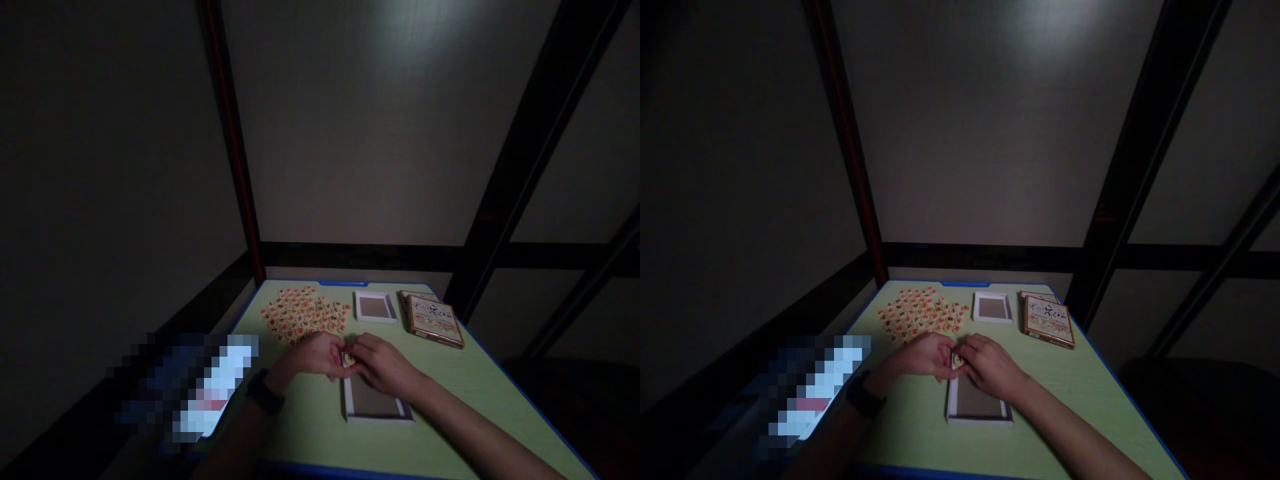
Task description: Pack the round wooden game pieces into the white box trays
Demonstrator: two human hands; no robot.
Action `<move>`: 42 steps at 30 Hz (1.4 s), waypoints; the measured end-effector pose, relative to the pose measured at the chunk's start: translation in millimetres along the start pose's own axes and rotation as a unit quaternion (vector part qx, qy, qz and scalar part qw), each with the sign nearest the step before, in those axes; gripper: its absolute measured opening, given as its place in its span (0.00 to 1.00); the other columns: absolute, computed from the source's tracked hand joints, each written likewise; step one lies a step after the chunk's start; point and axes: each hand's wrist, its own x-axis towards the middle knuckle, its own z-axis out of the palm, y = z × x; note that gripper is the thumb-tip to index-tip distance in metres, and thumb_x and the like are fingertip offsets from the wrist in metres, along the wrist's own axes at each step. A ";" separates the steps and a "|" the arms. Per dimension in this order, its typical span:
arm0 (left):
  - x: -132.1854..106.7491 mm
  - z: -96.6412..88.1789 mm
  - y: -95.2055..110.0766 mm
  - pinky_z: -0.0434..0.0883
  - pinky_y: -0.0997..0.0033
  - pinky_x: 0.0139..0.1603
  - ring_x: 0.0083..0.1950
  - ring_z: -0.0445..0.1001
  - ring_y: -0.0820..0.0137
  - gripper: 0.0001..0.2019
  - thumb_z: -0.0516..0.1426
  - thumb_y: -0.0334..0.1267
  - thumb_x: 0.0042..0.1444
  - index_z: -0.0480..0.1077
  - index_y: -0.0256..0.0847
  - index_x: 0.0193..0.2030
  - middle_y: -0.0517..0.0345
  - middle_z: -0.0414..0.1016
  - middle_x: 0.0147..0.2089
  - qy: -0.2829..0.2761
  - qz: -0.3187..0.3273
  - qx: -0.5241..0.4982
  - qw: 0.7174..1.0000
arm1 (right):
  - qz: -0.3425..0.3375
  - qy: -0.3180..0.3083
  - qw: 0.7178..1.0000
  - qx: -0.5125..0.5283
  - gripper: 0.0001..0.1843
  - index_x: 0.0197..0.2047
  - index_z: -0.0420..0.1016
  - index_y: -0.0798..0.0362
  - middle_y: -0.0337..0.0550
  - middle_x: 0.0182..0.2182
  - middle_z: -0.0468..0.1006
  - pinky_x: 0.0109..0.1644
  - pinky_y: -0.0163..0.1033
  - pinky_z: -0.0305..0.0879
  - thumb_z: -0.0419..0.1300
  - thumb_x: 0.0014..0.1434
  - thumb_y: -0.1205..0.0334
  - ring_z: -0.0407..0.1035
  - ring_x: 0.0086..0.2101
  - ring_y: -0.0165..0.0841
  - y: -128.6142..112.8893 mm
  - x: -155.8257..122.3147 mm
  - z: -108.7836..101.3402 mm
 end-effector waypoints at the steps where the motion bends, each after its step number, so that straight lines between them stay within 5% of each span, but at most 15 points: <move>1: -0.2 0.2 0.1 0.64 0.77 0.24 0.24 0.73 0.74 0.22 0.71 0.49 0.36 0.67 0.39 0.29 0.63 0.74 0.23 -0.001 0.002 -0.003 1.000 | 0.000 0.000 1.000 0.002 0.14 0.50 0.74 0.56 0.50 0.37 0.77 0.44 0.42 0.65 0.56 0.67 0.56 0.70 0.39 0.41 -0.7 0.6 0.9; 18: -1.6 -1.2 4.0 0.64 0.78 0.25 0.26 0.75 0.71 0.21 0.69 0.53 0.41 0.71 0.38 0.30 0.60 0.77 0.24 0.003 -0.004 0.077 0.997 | 0.106 -0.037 0.994 -0.016 0.17 0.49 0.72 0.53 0.45 0.34 0.78 0.37 0.38 0.61 0.60 0.55 0.67 0.72 0.35 0.38 -14.6 1.4 -5.6; 23: -1.1 -0.1 2.5 0.63 0.78 0.24 0.26 0.74 0.72 0.17 0.67 0.48 0.44 0.69 0.38 0.28 0.61 0.76 0.23 0.013 -0.001 0.078 0.997 | 0.103 -0.043 0.993 -0.024 0.14 0.48 0.73 0.54 0.47 0.34 0.78 0.37 0.38 0.61 0.58 0.58 0.67 0.72 0.35 0.38 -15.4 1.9 -3.9; 32: -2.8 0.0 5.8 0.65 0.77 0.25 0.25 0.74 0.72 0.23 0.68 0.56 0.40 0.69 0.38 0.28 0.61 0.75 0.22 0.002 0.004 0.056 0.998 | 0.107 -0.035 0.994 -0.011 0.11 0.45 0.72 0.53 0.45 0.34 0.79 0.36 0.36 0.60 0.58 0.57 0.66 0.72 0.35 0.37 -14.9 2.1 -4.8; 38: -4.4 0.4 9.3 0.65 0.77 0.24 0.25 0.74 0.72 0.18 0.68 0.49 0.42 0.69 0.38 0.30 0.61 0.75 0.22 0.003 -0.002 0.041 0.999 | 0.104 -0.022 0.994 0.022 0.15 0.44 0.71 0.52 0.41 0.30 0.78 0.35 0.36 0.60 0.59 0.52 0.69 0.72 0.32 0.36 -15.6 1.3 -9.9; 42: -5.5 1.6 10.8 0.68 0.75 0.25 0.23 0.74 0.71 0.17 0.65 0.43 0.47 0.70 0.36 0.41 0.62 0.74 0.22 0.006 0.001 0.010 1.000 | 0.121 -0.002 0.990 0.074 0.14 0.45 0.70 0.51 0.38 0.28 0.78 0.33 0.35 0.59 0.60 0.53 0.67 0.70 0.29 0.34 -13.0 0.1 -18.9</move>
